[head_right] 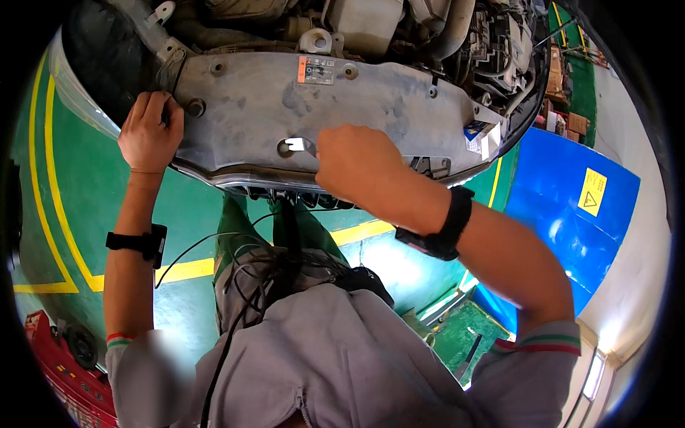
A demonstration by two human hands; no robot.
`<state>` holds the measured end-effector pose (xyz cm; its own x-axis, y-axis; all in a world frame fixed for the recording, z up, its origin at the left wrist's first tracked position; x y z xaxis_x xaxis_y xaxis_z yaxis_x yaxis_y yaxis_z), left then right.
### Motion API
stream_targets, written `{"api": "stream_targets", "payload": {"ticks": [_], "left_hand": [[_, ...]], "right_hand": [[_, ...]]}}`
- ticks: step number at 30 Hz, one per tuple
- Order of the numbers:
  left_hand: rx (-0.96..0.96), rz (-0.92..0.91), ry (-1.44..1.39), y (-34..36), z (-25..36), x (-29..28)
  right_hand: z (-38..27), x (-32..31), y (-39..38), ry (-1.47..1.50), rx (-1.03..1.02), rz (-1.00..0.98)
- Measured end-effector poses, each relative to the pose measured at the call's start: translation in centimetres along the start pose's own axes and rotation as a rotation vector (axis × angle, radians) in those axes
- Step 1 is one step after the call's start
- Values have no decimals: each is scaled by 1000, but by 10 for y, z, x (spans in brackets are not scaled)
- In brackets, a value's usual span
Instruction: The person uses a wrench to tighten bolts on the front metal panel of a car with the hood open. They systematically move from one bolt to another, securing the panel to the vehicle's frame.
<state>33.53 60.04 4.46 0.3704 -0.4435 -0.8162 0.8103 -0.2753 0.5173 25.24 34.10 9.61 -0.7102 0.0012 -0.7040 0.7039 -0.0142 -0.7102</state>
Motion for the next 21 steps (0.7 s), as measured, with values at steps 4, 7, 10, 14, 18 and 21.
{"api": "stream_targets", "payload": {"ticks": [4, 7, 10, 14, 18, 21], "left_hand": [[17, -2, -17, -2, -2, 3], [1, 48, 11, 1, 2, -6], [2, 32, -21, 1, 2, -5], [-6, -5, -65, 0, 0, -2], [-3, 13, -75, -2, -2, -2], [-9, 15, -77, -1, -1, -1]], "right_hand": [[-1, 7, -3, 20, 57, -38], [-10, -5, -4, 62, 24, -41], [-17, -13, 1, 57, 21, -46], [-25, -27, 14, -97, 41, -138], [-19, -20, 11, -89, 20, -78], [2, -6, 11, -70, 110, -152]]}}
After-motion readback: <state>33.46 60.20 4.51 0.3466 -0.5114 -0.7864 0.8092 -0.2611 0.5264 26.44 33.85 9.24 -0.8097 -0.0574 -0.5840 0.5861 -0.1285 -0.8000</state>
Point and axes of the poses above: each hand's wrist, its own y-axis towards the middle knuckle, its own x-axis out of the palm, z = x × y, the point moved 8 cm from there along y, towards the middle knuckle, and after that the axes turned 4 degrees about x, right-handed, at the moved point
